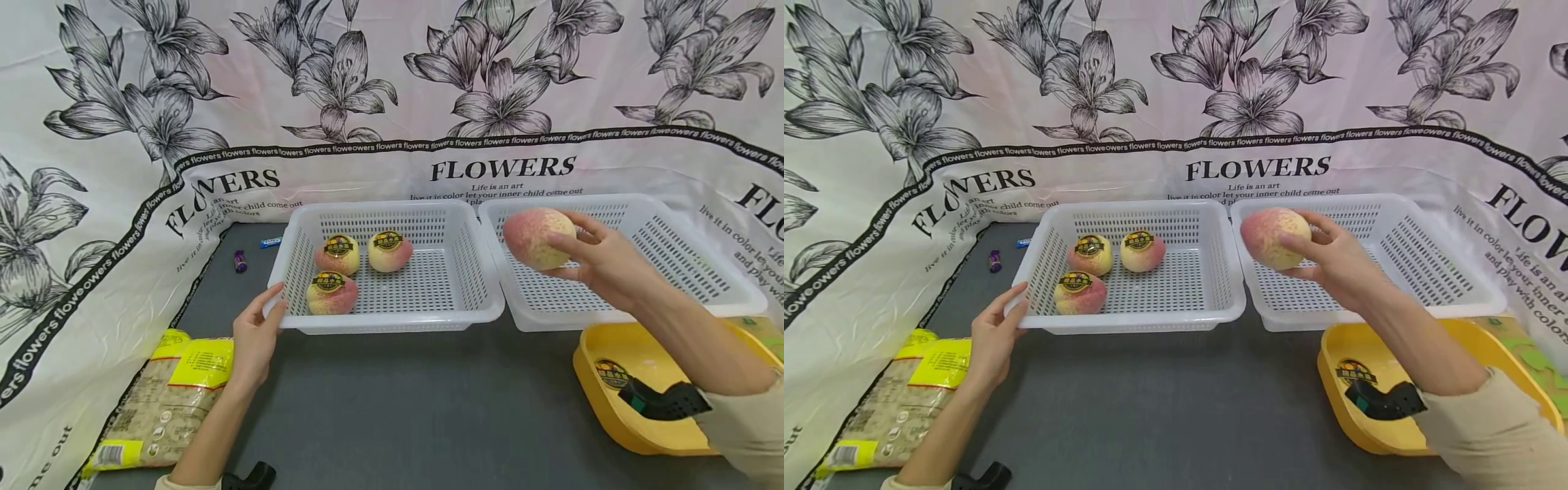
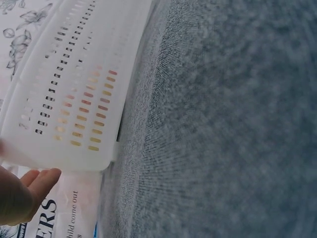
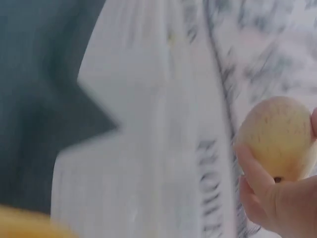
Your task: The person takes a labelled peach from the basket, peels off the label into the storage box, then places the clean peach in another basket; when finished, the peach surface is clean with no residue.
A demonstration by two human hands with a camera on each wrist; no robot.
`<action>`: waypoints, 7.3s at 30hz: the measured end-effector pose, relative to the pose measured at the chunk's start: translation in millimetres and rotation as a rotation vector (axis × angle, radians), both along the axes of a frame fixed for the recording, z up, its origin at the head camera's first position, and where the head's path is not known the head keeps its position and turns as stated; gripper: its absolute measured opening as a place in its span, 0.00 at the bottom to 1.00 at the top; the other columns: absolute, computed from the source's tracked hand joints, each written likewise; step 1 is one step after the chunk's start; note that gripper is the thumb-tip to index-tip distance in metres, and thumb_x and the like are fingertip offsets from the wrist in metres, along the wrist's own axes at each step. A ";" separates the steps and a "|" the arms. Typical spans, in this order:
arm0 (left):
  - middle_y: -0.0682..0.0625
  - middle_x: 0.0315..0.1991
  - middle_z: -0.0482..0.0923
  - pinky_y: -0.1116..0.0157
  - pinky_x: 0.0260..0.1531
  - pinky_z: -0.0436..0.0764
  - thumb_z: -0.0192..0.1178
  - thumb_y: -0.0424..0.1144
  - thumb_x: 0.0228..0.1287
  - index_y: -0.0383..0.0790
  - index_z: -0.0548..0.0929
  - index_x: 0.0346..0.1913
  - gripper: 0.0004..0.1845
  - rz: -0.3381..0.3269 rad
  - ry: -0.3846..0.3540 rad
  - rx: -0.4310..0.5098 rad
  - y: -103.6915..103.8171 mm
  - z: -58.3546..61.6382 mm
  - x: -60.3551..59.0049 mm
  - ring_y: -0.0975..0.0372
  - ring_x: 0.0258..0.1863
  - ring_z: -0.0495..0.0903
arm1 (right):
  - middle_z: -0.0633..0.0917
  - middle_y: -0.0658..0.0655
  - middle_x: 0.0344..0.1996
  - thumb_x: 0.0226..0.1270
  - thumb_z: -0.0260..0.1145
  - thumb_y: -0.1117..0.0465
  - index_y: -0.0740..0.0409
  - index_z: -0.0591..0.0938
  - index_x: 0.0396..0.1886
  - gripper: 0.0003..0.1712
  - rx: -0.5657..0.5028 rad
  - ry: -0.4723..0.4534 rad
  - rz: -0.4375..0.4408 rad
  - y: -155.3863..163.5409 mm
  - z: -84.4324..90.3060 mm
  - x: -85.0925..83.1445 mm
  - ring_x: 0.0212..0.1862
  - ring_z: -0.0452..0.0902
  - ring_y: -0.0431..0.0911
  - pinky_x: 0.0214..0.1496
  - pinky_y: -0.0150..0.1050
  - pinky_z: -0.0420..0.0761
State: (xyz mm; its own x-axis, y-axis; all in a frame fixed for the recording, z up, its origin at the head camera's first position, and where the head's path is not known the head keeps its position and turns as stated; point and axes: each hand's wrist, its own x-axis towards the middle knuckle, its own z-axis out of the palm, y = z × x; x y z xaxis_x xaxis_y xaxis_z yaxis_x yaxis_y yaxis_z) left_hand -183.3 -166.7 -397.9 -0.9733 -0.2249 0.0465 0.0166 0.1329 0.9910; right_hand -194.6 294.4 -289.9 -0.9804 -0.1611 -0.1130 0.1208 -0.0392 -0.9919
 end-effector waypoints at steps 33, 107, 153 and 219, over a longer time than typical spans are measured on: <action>0.45 0.63 0.69 0.74 0.36 0.77 0.52 0.37 0.72 0.39 0.72 0.65 0.21 -0.022 0.008 0.020 -0.5 -4.6 -0.2 0.52 0.48 0.74 | 0.37 0.71 0.72 0.69 0.59 0.47 0.63 0.32 0.74 0.55 0.321 -0.387 -0.098 28.2 -69.8 -88.8 0.70 0.43 0.67 0.56 0.53 0.72; 0.43 0.64 0.67 0.73 0.37 0.78 0.51 0.32 0.72 0.37 0.72 0.65 0.20 -0.059 0.040 0.055 2.6 -4.6 -1.3 0.47 0.52 0.73 | 0.73 0.58 0.57 0.52 0.77 0.58 0.51 0.65 0.69 0.45 0.342 -0.229 0.373 -254.0 -72.1 -80.9 0.55 0.73 0.52 0.46 0.53 0.78; 0.42 0.62 0.68 0.74 0.37 0.78 0.50 0.32 0.72 0.39 0.72 0.65 0.20 -0.063 0.025 0.033 -3.5 -1.9 -1.6 0.47 0.49 0.74 | 0.69 0.63 0.59 0.55 0.72 0.69 0.52 0.65 0.69 0.42 0.187 -0.043 0.428 -168.7 -9.7 -11.5 0.52 0.71 0.53 0.46 0.48 0.80; 0.49 0.66 0.61 0.59 0.55 0.70 0.75 0.46 0.49 0.45 0.56 0.73 0.51 -0.962 0.213 -0.545 128.6 -15.8 43.9 0.60 0.59 0.66 | 0.75 0.62 0.54 0.56 0.74 0.61 0.65 0.61 0.68 0.44 0.190 0.049 0.492 -106.1 -119.8 70.2 0.52 0.73 0.54 0.49 0.38 0.77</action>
